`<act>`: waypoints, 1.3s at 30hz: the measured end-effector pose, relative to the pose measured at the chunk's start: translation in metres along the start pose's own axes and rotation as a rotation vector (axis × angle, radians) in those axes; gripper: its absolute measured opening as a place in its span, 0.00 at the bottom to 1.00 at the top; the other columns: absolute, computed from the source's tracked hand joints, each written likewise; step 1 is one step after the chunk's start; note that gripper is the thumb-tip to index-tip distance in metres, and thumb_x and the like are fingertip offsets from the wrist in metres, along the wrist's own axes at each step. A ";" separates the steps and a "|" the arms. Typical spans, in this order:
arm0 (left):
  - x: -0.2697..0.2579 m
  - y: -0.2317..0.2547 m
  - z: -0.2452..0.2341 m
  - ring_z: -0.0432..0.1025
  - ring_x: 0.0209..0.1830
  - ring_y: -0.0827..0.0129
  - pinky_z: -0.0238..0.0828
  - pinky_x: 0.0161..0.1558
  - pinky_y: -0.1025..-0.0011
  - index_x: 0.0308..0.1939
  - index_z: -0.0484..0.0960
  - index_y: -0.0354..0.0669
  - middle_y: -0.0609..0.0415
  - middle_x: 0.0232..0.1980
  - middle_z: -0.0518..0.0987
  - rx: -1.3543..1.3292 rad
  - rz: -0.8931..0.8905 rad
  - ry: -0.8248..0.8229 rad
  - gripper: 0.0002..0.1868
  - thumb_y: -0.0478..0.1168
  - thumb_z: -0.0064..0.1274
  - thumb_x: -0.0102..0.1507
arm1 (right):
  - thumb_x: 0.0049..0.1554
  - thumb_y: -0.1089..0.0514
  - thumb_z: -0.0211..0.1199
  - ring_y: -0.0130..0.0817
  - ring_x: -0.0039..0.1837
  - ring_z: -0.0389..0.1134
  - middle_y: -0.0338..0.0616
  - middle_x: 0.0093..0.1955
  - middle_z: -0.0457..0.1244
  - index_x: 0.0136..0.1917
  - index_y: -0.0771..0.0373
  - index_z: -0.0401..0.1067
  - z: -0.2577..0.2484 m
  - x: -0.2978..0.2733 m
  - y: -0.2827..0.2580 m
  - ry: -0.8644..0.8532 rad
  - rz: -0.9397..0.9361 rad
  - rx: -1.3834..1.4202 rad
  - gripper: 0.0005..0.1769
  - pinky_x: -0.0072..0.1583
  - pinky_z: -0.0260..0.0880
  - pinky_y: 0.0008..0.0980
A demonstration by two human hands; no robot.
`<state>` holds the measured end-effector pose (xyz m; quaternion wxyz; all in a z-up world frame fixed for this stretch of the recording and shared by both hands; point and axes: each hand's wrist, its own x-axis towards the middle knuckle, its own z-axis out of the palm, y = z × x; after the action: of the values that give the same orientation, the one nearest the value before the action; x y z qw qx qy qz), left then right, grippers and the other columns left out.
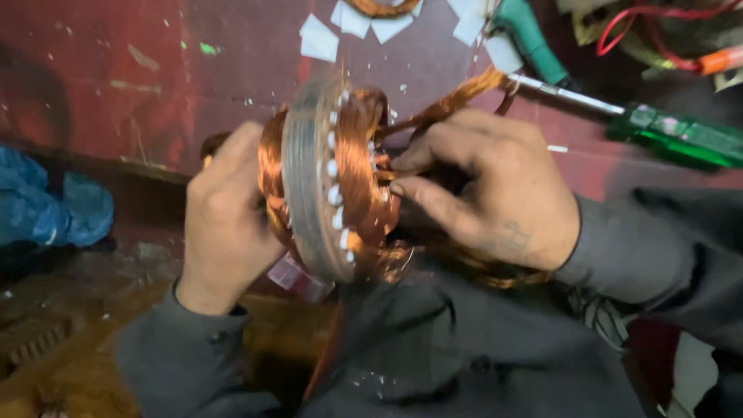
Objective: The person winds copper wire into the slots of a motor stator by hand, carefully arranging and tucking the strands into place. The person rotates the stator as needed to access different slots and continues winding until the visible slots are filled.
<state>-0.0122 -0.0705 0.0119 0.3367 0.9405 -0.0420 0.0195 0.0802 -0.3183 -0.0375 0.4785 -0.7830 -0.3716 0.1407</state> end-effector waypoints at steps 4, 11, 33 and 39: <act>0.002 0.004 -0.001 0.74 0.50 0.50 0.71 0.49 0.62 0.54 0.79 0.35 0.44 0.52 0.77 0.014 0.079 0.020 0.20 0.33 0.64 0.58 | 0.56 0.56 0.73 0.44 0.46 0.71 0.48 0.45 0.68 0.50 0.65 0.76 0.005 -0.002 -0.004 0.069 -0.038 -0.016 0.13 0.48 0.72 0.37; 0.015 0.004 -0.001 0.78 0.58 0.49 0.74 0.59 0.64 0.56 0.79 0.35 0.43 0.60 0.79 -0.155 -0.001 -0.081 0.25 0.32 0.66 0.55 | 0.57 0.55 0.73 0.44 0.43 0.71 0.46 0.43 0.66 0.51 0.62 0.75 0.013 0.003 -0.016 0.143 0.019 -0.128 0.12 0.44 0.72 0.38; -0.017 -0.014 -0.010 0.75 0.59 0.46 0.70 0.61 0.62 0.63 0.72 0.28 0.36 0.58 0.79 -0.110 -0.038 0.059 0.25 0.29 0.51 0.61 | 0.53 0.63 0.70 0.47 0.50 0.72 0.47 0.49 0.67 0.51 0.63 0.74 0.008 0.001 -0.013 0.042 -0.085 -0.096 0.12 0.47 0.72 0.39; -0.020 -0.013 -0.010 0.78 0.65 0.51 0.72 0.66 0.65 0.66 0.74 0.31 0.39 0.65 0.79 -0.118 -0.054 0.025 0.27 0.31 0.60 0.63 | 0.54 0.61 0.68 0.45 0.42 0.73 0.48 0.50 0.69 0.54 0.64 0.75 0.013 -0.004 -0.031 0.030 -0.199 -0.195 0.14 0.36 0.69 0.36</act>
<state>-0.0310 -0.0530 0.0098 0.3926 0.9194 -0.0135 0.0194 0.0563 -0.3045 -0.0182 0.4172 -0.7872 -0.4521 0.0439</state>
